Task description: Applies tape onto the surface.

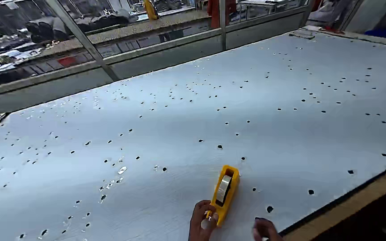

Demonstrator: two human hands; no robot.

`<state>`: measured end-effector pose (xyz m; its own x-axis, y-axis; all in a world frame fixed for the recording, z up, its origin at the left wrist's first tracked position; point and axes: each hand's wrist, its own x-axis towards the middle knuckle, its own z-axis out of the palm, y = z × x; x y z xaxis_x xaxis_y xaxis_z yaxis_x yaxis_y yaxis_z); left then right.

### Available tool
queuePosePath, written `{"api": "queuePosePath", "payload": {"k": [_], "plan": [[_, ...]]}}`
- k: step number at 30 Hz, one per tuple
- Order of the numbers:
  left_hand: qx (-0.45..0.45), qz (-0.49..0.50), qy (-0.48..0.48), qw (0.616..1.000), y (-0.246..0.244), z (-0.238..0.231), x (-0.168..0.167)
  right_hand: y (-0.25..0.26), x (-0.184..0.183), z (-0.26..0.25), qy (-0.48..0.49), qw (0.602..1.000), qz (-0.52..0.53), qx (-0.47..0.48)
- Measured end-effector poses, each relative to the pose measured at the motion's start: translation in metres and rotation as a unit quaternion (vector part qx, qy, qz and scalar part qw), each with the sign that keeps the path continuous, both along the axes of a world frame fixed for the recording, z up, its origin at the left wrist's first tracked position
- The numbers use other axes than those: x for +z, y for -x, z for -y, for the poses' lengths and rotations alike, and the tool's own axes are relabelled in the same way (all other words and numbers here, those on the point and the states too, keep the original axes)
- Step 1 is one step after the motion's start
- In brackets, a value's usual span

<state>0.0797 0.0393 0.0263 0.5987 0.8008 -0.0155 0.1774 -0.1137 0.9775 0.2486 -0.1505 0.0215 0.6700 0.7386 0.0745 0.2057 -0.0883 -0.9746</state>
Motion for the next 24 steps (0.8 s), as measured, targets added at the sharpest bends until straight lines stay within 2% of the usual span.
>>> {"api": "queuePosePath", "payload": {"k": [2, 4, 8, 10, 13, 16, 21, 22, 24], "plan": [[0.014, -0.010, 0.059, 0.998, -0.005, -0.005, 0.012, 0.024, 0.007, -0.036, 0.055, 0.993, 0.044, 0.091], [0.021, -0.015, 0.080, 0.996, -0.007, -0.009, 0.022, 0.042, 0.007, -0.063, 0.078, 0.984, 0.119, 0.107], [0.054, -0.044, -0.013, 0.998, 0.001, -0.003, 0.042, 0.050, -0.002, -0.083, 0.082, 0.964, 0.249, 0.056], [0.051, -0.080, -0.073, 0.993, 0.009, 0.001, 0.054, 0.052, -0.001, -0.082, 0.094, 0.963, 0.250, 0.044], [0.012, -0.135, -0.076, 0.988, 0.024, 0.009, 0.054, 0.057, -0.002, -0.081, 0.105, 0.968, 0.226, 0.033], [-0.005, -0.145, -0.028, 0.989, 0.035, 0.015, 0.049, 0.058, 0.000, -0.081, 0.116, 0.971, 0.210, 0.027], [0.000, -0.074, 0.052, 0.996, 0.035, 0.014, 0.023, 0.059, -0.003, -0.082, 0.107, 0.980, 0.165, 0.024], [-0.002, -0.045, 0.095, 0.994, 0.034, 0.014, 0.018, 0.057, -0.005, -0.082, 0.094, 0.984, 0.148, 0.031], [-0.010, 0.006, 0.240, 0.971, 0.029, 0.014, 0.016, 0.054, -0.009, -0.082, 0.067, 0.991, 0.104, 0.051]]}}
